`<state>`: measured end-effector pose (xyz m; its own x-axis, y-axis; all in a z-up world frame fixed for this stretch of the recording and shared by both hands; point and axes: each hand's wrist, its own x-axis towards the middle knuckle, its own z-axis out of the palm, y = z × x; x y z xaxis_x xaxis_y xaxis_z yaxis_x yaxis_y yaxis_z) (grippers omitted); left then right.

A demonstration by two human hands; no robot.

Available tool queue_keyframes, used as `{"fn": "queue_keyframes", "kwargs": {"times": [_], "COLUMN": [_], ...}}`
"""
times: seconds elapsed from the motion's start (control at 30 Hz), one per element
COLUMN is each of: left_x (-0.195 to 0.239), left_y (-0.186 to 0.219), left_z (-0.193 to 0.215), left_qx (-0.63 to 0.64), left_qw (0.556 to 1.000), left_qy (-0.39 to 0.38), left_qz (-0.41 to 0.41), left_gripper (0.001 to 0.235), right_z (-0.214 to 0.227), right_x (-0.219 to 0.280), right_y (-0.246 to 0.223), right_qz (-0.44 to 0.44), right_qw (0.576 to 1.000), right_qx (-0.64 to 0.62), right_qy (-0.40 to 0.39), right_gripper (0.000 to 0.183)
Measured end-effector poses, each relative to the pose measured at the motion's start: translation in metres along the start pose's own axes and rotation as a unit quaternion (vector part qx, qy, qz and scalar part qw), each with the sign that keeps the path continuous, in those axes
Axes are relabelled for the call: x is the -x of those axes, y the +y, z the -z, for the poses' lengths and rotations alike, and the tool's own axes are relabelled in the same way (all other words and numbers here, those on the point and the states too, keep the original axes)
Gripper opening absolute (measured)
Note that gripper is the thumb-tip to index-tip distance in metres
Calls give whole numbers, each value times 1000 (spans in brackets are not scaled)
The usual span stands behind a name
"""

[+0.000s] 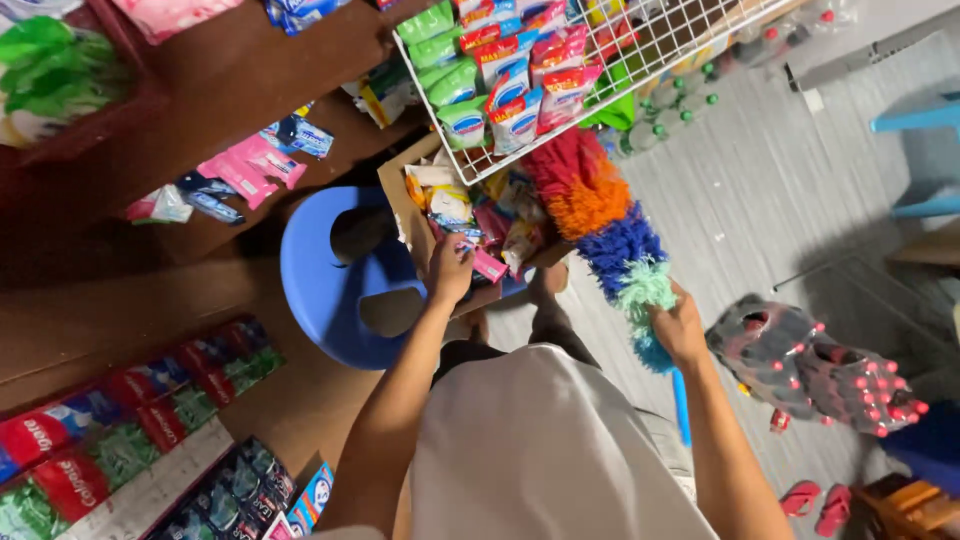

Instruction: Organizing and restocking laundry detergent packets and soap bars on a store shelf while using a duster to clean the area.

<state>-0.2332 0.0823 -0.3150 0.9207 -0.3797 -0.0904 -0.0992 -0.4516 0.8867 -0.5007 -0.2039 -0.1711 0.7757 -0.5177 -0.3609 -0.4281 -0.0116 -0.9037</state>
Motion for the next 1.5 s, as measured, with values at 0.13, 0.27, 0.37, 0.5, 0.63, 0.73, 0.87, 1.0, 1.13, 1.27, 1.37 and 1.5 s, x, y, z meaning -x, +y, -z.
{"fn": "queue_keyframes", "kwargs": {"times": [0.13,0.27,0.37,0.5,0.63,0.73,0.87,1.0,1.13,1.27,1.37,1.5], "left_x": [-4,-1,2,-4,-38,-81,-116,-112,-92,-87,-89,-91], "left_y": [-71,-54,-67,-36,-54,-77,-122,-145,-136,-100,-109,-185], "left_z": [-46,-55,-71,-63,-65,-57,-67,-78,-77,-61,-62,-86], "left_qx": [-150,-267,-347,-382,-332,-360,-398,-161,-403,-441,-426,-284], "left_qw": [988,934,900,873,913,925,904,967,914,890,895,931], "left_qy": [-20,-236,-252,-299,-237,-121,62,84,10,-66,-108,-175], "left_qz": [-25,19,-71,-42,-24,-33,-143,176,37,90,75,146], "left_gripper": [34,27,26,47,30,32,26,44,25,45,44,47], "right_z": [-8,-6,3,21,50,65,71,78,85,89,98,117], "right_x": [39,64,77,80,77,67,48,32,22,15,12,12], "right_y": [30,48,48,36,62,92,74,70,61,50,56,85], "right_qz": [-95,-103,-107,-114,-193,-191,-181,-179,-160,-176,-171,-156], "right_qw": [993,985,980,978,965,967,973,979,984,983,984,986], "right_qx": [-37,-93,-128,-110,-29,1,26,8,32,-2,-2,25], "right_qy": [63,105,104,138,175,168,139,100,66,60,47,47], "right_gripper": [19,19,19,28,24,21,21,24,25,27,27,18]}}
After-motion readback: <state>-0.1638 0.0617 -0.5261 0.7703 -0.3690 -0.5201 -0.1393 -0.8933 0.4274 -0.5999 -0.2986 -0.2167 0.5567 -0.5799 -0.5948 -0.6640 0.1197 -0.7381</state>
